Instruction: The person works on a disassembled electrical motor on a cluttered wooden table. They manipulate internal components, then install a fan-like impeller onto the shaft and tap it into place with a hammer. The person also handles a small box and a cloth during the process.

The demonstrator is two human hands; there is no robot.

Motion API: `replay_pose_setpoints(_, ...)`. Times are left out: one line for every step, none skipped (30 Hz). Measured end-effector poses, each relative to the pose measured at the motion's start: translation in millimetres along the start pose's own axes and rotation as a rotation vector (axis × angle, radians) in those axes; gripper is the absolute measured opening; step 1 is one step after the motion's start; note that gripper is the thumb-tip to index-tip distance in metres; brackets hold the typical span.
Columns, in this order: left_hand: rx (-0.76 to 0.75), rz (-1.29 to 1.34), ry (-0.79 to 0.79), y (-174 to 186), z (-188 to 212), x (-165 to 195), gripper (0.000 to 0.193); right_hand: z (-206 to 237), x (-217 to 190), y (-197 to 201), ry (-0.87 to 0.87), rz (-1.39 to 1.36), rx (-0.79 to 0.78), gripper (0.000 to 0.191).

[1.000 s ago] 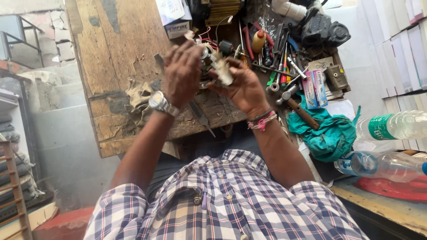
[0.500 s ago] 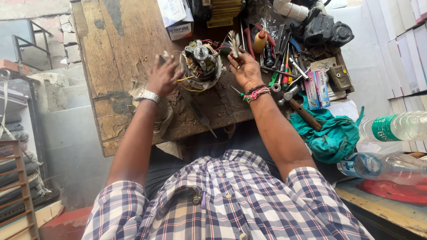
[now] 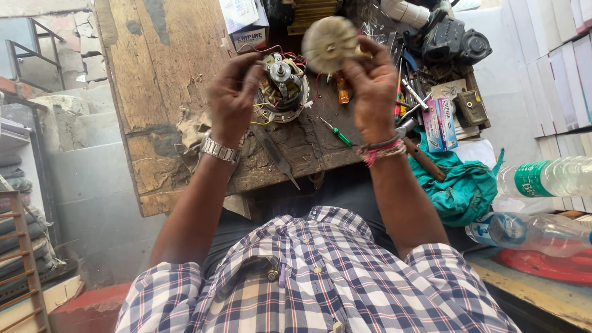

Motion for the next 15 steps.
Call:
replay_pose_setpoints(-0.022,0.064,0.067,-9,1,3,0.022,6,-1,-16,-0.018,0.013,-0.053,0.033)
replay_pose_setpoints(-0.044,0.128,0.133,-16,1,5,0.025,11,-1,-29,-0.035,0.026,-0.106,0.031)
replay_pose_setpoints(-0.066,0.193,0.196,-23,2,6,0.027,14,-2,-40,-0.035,0.022,-0.146,0.031)
replay_pose_setpoints(-0.065,0.216,0.226,-26,2,9,0.028,17,-3,-50,-0.034,0.017,-0.188,0.032)
replay_pose_setpoints(-0.063,0.237,0.256,-28,2,11,0.028,19,-4,-58,-0.034,0.011,-0.231,0.032)
replay_pose_setpoints(-0.061,0.260,0.287,-28,3,12,0.029,21,-1,-62,-0.064,-0.024,-0.236,0.034)
replay_pose_setpoints(-0.047,0.287,0.320,-27,4,11,0.029,22,1,-64,-0.096,-0.058,-0.242,0.036)
replay_pose_setpoints(-0.035,0.314,0.353,-27,5,9,0.029,23,4,-65,-0.128,-0.092,-0.246,0.038)
replay_pose_setpoints(-0.024,0.344,0.388,-27,7,6,0.029,24,7,-65,-0.167,-0.124,-0.247,0.039)
replay_pose_setpoints(-0.014,0.354,0.410,-26,8,3,0.029,24,11,-64,-0.206,-0.156,-0.246,0.040)
replay_pose_setpoints(-0.006,0.365,0.431,-26,10,0,0.029,25,15,-63,-0.245,-0.189,-0.244,0.041)
replay_pose_setpoints(0.000,0.375,0.451,-27,11,-3,0.029,25,17,-63,-0.258,-0.198,-0.241,0.040)
replay_pose_setpoints(0.002,0.380,0.452,-27,11,-5,0.029,25,19,-62,-0.270,-0.207,-0.239,0.040)
replay_pose_setpoints(0.004,0.385,0.454,-27,11,-5,0.029,25,20,-61,-0.282,-0.216,-0.237,0.040)
replay_pose_setpoints(0.008,0.390,0.456,-28,11,-6,0.029,24,20,-61,-0.281,-0.202,-0.234,0.040)
Point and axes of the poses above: each hand's wrist, its own z-axis away from the middle knuckle, its own y-axis out of the back of the hand, x = y × z, the point moved 9 cm from there along -z, towards the middle knuckle
